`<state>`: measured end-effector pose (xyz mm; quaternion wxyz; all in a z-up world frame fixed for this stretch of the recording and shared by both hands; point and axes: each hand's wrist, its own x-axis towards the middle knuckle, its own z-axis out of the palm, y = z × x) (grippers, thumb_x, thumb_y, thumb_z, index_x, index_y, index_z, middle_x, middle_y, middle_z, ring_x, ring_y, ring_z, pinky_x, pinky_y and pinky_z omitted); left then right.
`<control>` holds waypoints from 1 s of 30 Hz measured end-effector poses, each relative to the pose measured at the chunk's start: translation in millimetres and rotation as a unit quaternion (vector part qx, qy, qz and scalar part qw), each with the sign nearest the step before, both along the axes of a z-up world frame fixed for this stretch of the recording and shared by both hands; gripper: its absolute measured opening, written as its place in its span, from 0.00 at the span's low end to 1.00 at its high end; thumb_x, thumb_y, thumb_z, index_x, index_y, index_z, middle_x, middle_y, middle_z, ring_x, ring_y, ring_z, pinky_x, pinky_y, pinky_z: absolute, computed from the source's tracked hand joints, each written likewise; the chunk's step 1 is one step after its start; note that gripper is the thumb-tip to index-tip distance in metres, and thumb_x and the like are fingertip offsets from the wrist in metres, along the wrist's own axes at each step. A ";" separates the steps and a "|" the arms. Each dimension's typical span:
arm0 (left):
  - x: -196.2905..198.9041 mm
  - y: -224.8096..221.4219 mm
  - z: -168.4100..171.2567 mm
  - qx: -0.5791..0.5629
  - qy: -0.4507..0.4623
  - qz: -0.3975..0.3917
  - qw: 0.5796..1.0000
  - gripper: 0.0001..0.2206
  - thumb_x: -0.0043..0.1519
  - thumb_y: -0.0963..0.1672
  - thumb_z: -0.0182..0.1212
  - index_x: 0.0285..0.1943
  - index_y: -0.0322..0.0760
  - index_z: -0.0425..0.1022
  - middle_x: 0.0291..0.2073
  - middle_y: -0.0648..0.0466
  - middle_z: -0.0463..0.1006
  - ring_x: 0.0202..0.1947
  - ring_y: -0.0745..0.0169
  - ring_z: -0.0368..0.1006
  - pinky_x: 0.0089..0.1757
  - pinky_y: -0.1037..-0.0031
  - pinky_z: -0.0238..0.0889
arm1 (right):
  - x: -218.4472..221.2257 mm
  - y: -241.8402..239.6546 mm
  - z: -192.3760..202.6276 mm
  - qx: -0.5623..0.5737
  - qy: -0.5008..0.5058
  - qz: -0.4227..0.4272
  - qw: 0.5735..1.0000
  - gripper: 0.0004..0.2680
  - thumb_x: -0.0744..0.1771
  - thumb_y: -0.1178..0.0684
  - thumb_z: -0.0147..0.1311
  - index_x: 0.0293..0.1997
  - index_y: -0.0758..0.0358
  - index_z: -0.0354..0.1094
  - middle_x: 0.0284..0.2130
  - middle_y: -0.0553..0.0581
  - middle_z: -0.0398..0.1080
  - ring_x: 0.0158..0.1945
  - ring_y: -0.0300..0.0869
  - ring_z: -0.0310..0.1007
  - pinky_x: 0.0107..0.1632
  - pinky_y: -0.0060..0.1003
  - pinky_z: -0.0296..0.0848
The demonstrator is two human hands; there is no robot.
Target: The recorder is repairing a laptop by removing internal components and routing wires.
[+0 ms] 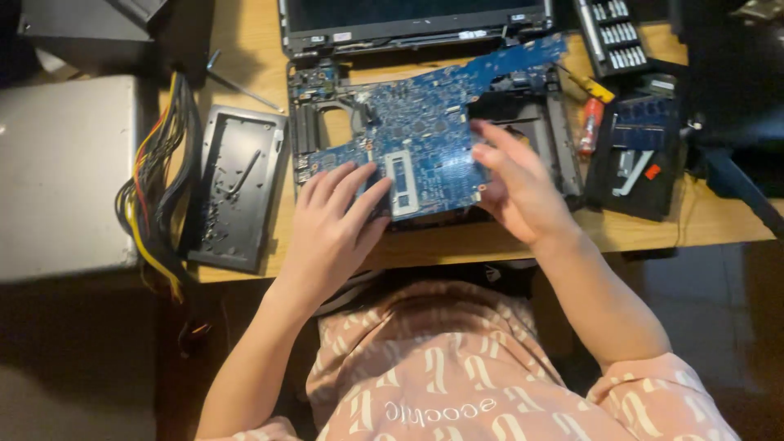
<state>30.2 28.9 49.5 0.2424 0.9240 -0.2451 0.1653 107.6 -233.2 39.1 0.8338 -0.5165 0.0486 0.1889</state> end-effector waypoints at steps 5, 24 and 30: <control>-10.7 -2.2 -4.1 0.031 -0.025 0.025 0.999 0.20 0.58 0.42 0.68 0.61 0.40 0.75 0.59 0.50 0.75 0.62 0.48 0.68 0.62 0.51 0.55 | -2.0 -7.2 -14.2 -0.016 0.032 0.131 0.991 0.13 0.70 0.57 0.55 0.61 0.69 0.66 0.45 0.48 0.74 0.42 0.29 0.72 0.37 0.23 0.70; -17.7 -69.6 -36.7 0.004 -0.076 0.015 0.997 0.15 0.59 0.40 0.66 0.55 0.37 0.77 0.56 0.48 0.74 0.60 0.46 0.68 0.64 0.46 0.52 | -29.1 -287.6 9.1 -0.047 -0.210 -0.400 0.891 0.13 0.66 0.62 0.55 0.57 0.71 0.63 0.46 0.60 0.73 0.50 0.46 0.78 0.54 0.50 0.82; -10.8 -90.2 -32.2 0.012 -0.066 -0.016 0.998 0.14 0.59 0.40 0.66 0.54 0.37 0.77 0.54 0.50 0.76 0.58 0.49 0.70 0.63 0.47 0.53 | -9.7 -344.5 -20.1 -0.026 -0.218 -0.337 0.916 0.05 0.75 0.63 0.47 0.55 0.76 0.65 0.49 0.63 0.70 0.51 0.48 0.74 0.60 0.47 0.79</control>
